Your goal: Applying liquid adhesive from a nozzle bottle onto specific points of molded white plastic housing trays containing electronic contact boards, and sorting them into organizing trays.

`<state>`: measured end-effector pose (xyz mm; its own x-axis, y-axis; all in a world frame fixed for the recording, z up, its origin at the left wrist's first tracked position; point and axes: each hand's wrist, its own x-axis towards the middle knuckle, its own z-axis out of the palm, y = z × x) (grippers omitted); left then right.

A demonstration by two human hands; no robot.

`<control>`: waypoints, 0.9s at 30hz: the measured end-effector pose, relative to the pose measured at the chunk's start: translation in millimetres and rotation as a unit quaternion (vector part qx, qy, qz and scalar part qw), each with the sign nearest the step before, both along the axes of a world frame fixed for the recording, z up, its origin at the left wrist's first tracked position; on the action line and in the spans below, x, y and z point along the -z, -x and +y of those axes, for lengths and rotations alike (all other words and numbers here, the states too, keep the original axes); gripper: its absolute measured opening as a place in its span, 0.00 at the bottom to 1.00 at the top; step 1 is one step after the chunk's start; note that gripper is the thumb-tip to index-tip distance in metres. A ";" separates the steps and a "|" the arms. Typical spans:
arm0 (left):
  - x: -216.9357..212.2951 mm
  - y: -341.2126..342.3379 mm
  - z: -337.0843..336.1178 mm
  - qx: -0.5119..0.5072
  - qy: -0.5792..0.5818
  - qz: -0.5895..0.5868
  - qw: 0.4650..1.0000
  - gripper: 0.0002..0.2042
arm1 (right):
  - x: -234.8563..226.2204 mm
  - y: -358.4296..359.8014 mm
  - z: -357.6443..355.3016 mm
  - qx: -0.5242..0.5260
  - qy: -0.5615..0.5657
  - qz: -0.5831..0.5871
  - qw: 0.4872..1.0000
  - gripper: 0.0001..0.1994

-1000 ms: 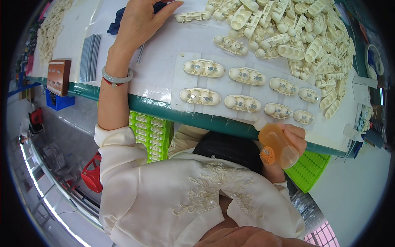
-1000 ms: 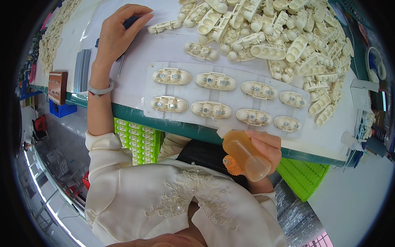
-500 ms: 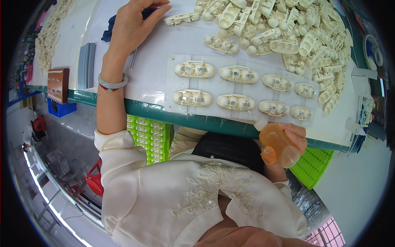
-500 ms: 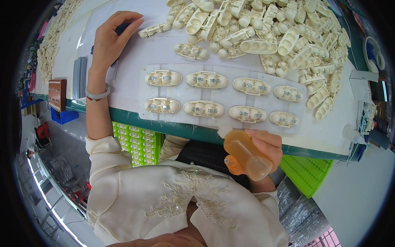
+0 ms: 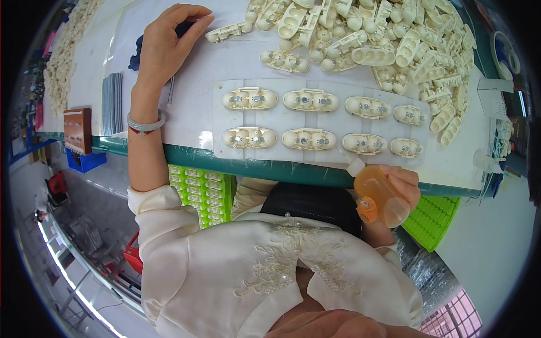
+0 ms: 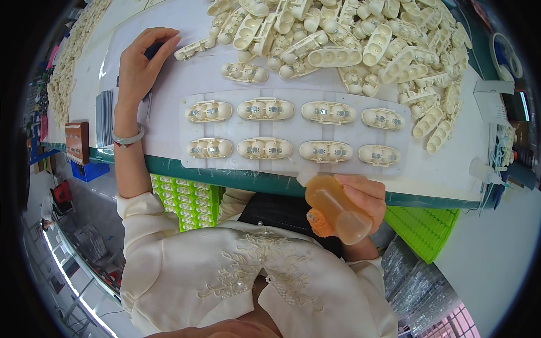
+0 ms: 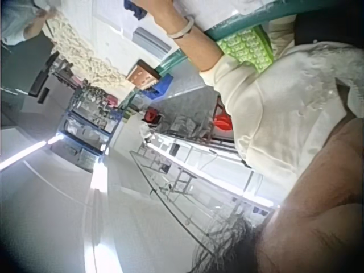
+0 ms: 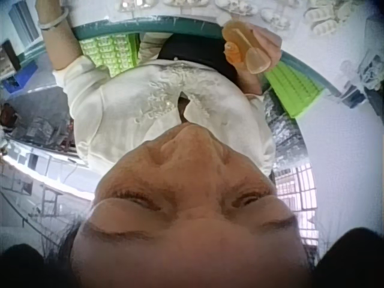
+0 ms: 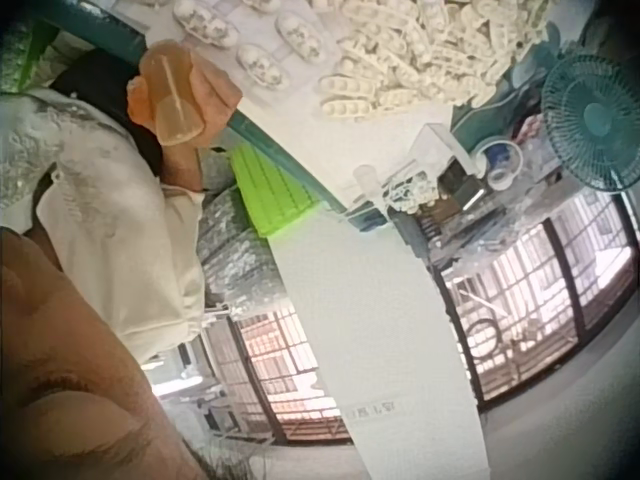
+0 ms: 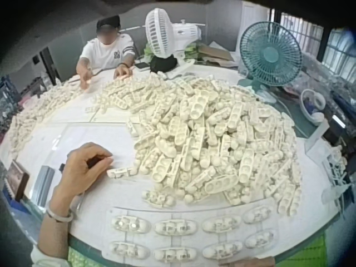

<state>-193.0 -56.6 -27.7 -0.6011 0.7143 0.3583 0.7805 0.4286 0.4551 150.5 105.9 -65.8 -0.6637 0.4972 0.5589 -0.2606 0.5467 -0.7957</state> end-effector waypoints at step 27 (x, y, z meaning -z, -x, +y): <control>2.5 5.6 -2.2 -0.010 -0.011 -0.006 1.000 0.07 | 0.5 -18.8 11.8 0.042 -0.003 0.022 0.999 0.17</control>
